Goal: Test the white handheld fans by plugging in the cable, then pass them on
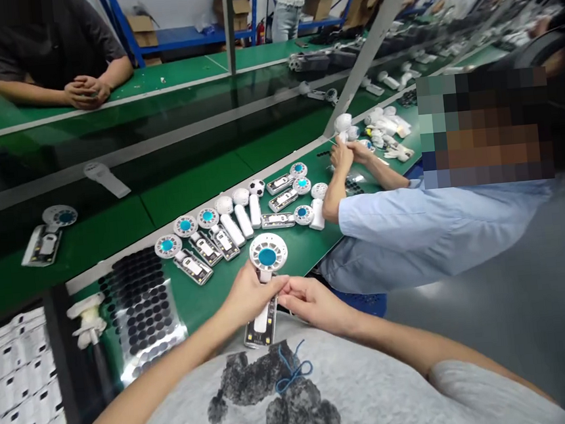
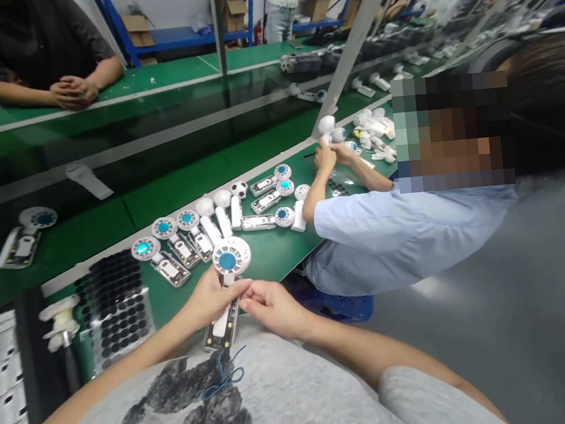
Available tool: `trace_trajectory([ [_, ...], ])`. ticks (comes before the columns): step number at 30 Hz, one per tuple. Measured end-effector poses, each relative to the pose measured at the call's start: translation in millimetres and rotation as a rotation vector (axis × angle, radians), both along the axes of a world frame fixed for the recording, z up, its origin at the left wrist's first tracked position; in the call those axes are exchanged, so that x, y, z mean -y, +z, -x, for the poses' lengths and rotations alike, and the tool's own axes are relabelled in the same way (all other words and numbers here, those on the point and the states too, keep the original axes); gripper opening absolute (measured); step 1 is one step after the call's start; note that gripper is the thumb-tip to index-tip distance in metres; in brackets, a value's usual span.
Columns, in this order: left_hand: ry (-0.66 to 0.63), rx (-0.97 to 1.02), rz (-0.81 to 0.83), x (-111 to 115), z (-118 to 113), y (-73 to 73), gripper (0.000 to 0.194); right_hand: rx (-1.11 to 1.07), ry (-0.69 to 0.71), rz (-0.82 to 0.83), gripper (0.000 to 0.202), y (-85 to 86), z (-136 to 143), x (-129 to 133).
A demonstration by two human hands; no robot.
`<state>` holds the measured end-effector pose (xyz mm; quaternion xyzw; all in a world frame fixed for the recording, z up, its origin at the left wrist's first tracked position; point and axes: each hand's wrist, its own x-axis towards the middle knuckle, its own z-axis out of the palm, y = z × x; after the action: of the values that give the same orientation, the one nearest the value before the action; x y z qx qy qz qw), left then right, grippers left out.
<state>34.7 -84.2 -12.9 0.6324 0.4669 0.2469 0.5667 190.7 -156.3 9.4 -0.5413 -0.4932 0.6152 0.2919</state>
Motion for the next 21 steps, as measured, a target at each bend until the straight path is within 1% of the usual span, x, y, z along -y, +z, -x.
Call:
trace_trajectory([
  [1, 0.018, -0.002, 0.023, -4, 2, 0.8, 0.037, 0.061, -0.055, -0.016, 0.023, 5.9, -14, 7],
  [3, 0.133, -0.022, 0.048, -20, 10, -2.7, 0.037, 0.224, -0.232, -0.054, 0.024, 13.6, -41, 18],
  [4, 0.192, -0.041, 0.052, -29, 13, -8.1, 0.036, 0.29, -0.334, -0.068, 0.025, 13.4, -52, 21],
  [5, 0.231, -0.05, 0.044, -38, 14, -16.1, 0.037, 0.332, -0.397, -0.078, 0.025, 9.6, -59, 22],
  [6, 0.22, -0.053, 0.038, -46, 10, -26.5, 0.039, 0.344, -0.402, -0.09, 0.024, 2.0, -62, 20],
  [7, 0.166, -0.056, 0.025, -51, 3, -38.6, 0.041, 0.338, -0.382, -0.095, 0.023, -9.5, -62, 15],
  [8, 0.082, -0.074, 0.015, -54, -9, -51.5, 0.043, 0.321, -0.356, -0.099, 0.022, -24.0, -58, 9],
  [10, -0.091, -0.145, -0.007, -54, -37, -75.4, 0.042, 0.283, -0.366, -0.09, 0.02, -58.4, -43, -9],
  [12, -0.183, -0.236, -0.02, -53, -61, -91.2, 0.036, 0.258, -0.359, -0.091, 0.018, -92.1, -26, -28],
  [13, -0.199, -0.274, -0.021, -54, -69, -94.8, 0.032, 0.247, -0.351, -0.093, 0.018, -106.3, -18, -37],
  [15, -0.196, -0.324, -0.033, -62, -72, -93.2, 0.028, 0.233, -0.334, -0.099, 0.02, -127.6, -7, -51],
  [17, -0.2, -0.337, -0.078, -81, -58, -81.7, 0.031, 0.223, -0.311, -0.102, 0.02, -139.9, -1, -59],
  [18, -0.168, -0.324, -0.115, -96, -47, -73.3, 0.034, 0.221, -0.303, -0.1, 0.02, -143.1, 1, -62],
  [19, -0.091, -0.311, -0.157, -114, -32, -64.1, 0.035, 0.222, -0.304, -0.094, 0.021, -144.6, 3, -64],
  [20, 0.019, -0.304, -0.199, -138, -15, -54.7, 0.036, 0.223, -0.313, -0.084, 0.022, -144.4, 4, -65],
  [21, 0.198, -0.302, -0.235, -165, 3, -45.9, 0.036, 0.22, -0.326, -0.071, 0.023, -142.7, 5, -66],
])
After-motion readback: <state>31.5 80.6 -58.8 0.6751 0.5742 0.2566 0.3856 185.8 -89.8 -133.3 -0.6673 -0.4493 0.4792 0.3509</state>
